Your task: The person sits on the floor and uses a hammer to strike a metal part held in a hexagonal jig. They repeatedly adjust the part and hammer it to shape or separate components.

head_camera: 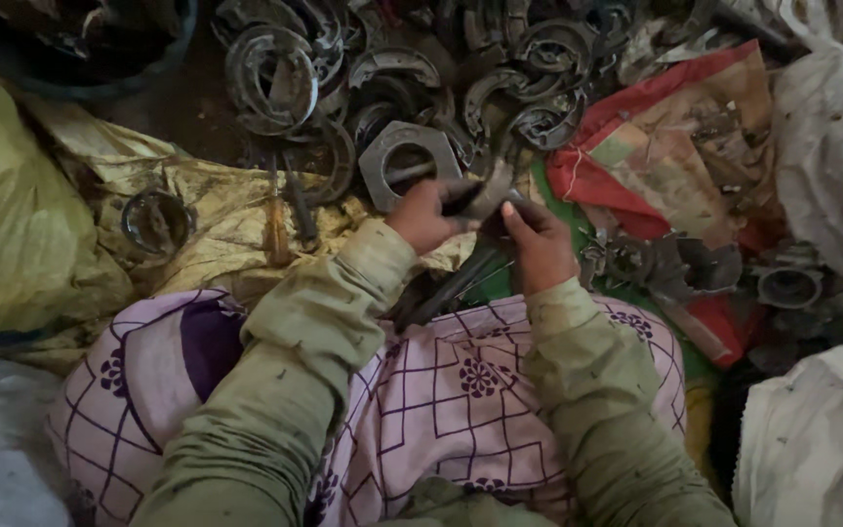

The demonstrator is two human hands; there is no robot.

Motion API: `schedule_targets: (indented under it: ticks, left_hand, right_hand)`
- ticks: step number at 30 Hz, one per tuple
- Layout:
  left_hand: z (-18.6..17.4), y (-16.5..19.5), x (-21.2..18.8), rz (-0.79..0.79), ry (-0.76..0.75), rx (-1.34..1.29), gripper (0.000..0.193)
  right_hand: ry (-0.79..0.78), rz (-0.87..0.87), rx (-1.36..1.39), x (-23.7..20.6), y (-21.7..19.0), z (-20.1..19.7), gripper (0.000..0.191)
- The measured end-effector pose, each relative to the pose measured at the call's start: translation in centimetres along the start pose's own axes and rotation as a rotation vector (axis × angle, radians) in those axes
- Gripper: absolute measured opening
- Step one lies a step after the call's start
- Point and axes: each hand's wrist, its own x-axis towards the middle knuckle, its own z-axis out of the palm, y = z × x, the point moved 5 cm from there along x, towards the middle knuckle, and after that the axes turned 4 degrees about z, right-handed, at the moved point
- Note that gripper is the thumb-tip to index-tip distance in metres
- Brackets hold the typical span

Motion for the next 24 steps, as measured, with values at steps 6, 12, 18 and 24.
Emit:
schedule_targets:
  ticks: [6, 12, 18, 24]
  left_hand:
    - [-3.2, -1.2, 0.2, -0.143, 0.252, 0.125, 0.065]
    - [-3.7, -0.4, 0.2, -0.175, 0.319, 0.289, 0.062]
    - [-5.9, 4.1, 0.1, -0.147, 0.479, 0.087, 0.054]
    - [-12.1, 15.8, -5.7, 0.047, 0.708, -0.061, 0.054]
  right_hand:
    - [0.053, -0.252, -0.158, 0.8, -0.1, -1.2, 0.028]
    - [0.092, -0.110, -0.042, 1.5, 1.2, -1.7, 0.023]
    - [0.073, -0.236, -0.259, 2.0, -0.3, -0.7, 0.030]
    - [0.066, -0.295, -0.309, 2.3, -0.6, 0.7, 0.030]
